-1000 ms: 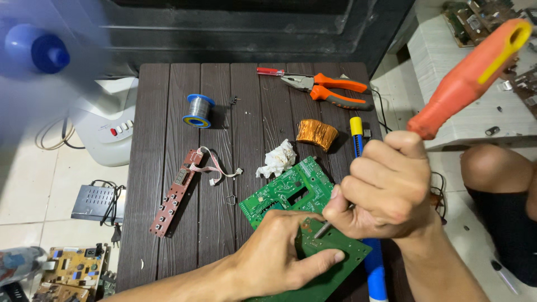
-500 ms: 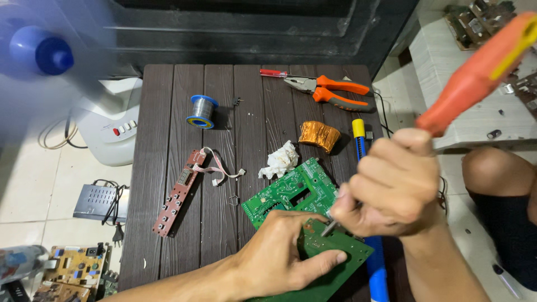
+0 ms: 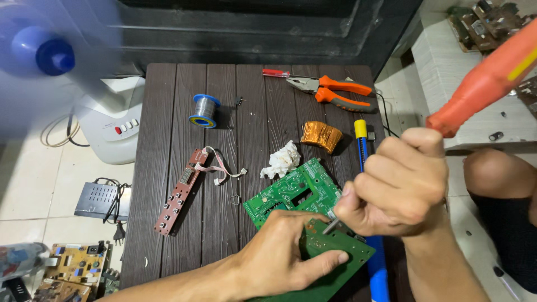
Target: The person uses a blue hot air gun to apply heat to a green circuit board, then switches to a screwdriver to scrape and remove components from the board's surface.
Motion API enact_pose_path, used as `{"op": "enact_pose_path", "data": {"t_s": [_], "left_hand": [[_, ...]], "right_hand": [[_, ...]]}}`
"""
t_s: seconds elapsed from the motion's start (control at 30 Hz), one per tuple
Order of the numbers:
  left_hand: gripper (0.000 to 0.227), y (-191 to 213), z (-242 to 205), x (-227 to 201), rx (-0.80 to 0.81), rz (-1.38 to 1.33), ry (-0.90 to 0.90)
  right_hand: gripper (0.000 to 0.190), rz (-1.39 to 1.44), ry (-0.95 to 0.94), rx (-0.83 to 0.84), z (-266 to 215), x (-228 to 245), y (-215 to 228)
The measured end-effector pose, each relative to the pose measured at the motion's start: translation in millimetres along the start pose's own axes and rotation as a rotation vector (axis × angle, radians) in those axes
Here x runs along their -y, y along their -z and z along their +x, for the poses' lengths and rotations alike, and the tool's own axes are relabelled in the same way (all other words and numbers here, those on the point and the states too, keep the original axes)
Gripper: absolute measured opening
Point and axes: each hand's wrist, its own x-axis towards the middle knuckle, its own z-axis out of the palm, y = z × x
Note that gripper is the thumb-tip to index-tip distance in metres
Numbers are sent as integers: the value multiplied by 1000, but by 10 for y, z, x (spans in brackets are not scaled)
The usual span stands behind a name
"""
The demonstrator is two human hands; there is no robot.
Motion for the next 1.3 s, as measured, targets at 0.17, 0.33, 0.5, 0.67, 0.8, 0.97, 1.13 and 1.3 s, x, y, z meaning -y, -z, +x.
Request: {"op": "enact_pose_path", "data": {"t_s": [0.17,0.33,0.5,0.67,0.8,0.97,1.13,1.3], "left_hand": [[25,-11,-2,-2,-3,14,-11],[23,-24,-7,4,-7,4,3],[28,-13,-7,-1,-2,19,-7],[29,-13,-12,-3,3,-1,-9],[26,-24,4,11,-4,5,-25],[28,-17,3,-9,7,-24,-9],[31,2,5,-34,1,13,-15],[28,-3,0,-27,4,-1,-7]], "right_hand": [[37,-10,17,3,1,13,22],[38,-5,33,20,15,39,28],[39,-41,20,-20,17,38,33],[39,-77,3,-23,-13,11,66],[39,-34,13,-12,-23,13,58],[38,-64,8,-31,-18,-7,58],[39,-70,-6,-43,-24,-47,64],[40,-42,-8,-35,-28,-15,32]]}}
